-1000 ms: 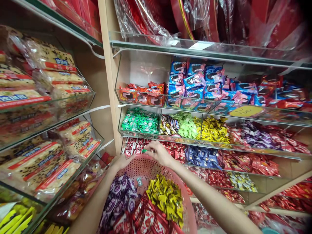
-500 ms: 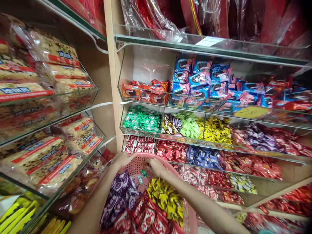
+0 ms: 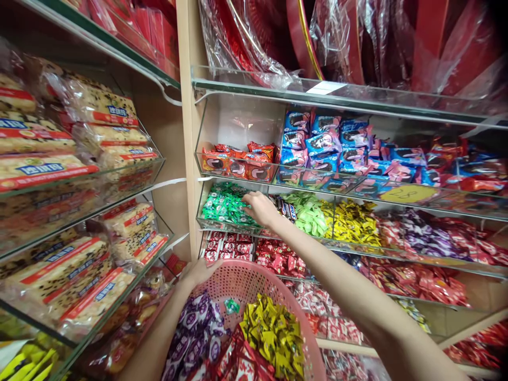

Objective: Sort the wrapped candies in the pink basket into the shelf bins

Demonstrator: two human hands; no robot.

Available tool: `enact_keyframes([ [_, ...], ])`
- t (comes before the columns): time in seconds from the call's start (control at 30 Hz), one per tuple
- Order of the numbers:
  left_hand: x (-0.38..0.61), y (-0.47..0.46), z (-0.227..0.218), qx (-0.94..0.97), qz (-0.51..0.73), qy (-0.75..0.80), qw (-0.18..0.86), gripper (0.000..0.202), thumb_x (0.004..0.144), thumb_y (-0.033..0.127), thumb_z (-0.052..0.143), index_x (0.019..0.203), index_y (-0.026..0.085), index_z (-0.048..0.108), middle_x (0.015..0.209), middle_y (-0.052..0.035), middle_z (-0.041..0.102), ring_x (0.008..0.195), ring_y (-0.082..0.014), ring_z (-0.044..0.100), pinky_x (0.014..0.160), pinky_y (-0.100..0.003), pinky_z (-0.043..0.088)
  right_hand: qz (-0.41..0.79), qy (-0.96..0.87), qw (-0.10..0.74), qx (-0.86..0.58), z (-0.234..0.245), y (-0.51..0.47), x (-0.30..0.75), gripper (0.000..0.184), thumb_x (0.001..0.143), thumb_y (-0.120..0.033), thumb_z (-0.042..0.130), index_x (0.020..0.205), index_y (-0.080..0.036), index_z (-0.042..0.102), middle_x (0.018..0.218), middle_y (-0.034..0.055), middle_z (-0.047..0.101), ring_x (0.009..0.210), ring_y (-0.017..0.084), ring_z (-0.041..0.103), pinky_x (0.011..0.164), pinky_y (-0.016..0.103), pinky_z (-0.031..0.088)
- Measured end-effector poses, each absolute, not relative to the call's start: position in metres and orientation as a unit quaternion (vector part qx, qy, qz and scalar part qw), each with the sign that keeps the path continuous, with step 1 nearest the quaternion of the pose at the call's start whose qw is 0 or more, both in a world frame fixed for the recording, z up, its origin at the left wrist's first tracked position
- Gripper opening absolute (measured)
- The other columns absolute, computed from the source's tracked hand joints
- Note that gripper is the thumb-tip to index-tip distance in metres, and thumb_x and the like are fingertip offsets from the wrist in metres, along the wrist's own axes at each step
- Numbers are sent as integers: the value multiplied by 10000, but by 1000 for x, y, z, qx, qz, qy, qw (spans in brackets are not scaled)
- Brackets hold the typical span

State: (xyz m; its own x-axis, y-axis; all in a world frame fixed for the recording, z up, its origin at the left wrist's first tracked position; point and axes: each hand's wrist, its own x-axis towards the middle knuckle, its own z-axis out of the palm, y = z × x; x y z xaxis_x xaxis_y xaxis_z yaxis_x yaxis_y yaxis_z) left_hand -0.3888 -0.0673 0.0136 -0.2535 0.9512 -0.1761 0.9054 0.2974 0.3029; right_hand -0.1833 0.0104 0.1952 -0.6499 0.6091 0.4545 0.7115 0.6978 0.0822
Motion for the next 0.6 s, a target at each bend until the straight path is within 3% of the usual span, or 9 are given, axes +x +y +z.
enact_keyframes([
  [0.2,-392,-71,15,596,82,783,159,915,633,825,220,1007,115,659,1059,-230,638,1010,-369,585,793,-416,461,-135,-910,147,-363,176,28,-202,376,794,-302,610,1136,-171,524,1086,100,521,1011,209,487,841,322,395],
  [0.4,-393,-73,21,602,69,779,159,941,646,823,154,976,109,671,1022,-235,650,985,-378,594,776,-431,468,-159,-893,157,-391,174,29,-211,194,851,-284,513,991,-182,601,1020,93,560,979,231,485,775,326,415],
  [0.6,-393,-73,22,598,75,782,157,958,632,834,171,972,90,670,1020,-241,649,1000,-371,590,788,-411,468,-130,-885,176,-410,172,32,-211,212,870,-220,441,990,-206,615,1008,78,586,973,224,477,783,332,392],
])
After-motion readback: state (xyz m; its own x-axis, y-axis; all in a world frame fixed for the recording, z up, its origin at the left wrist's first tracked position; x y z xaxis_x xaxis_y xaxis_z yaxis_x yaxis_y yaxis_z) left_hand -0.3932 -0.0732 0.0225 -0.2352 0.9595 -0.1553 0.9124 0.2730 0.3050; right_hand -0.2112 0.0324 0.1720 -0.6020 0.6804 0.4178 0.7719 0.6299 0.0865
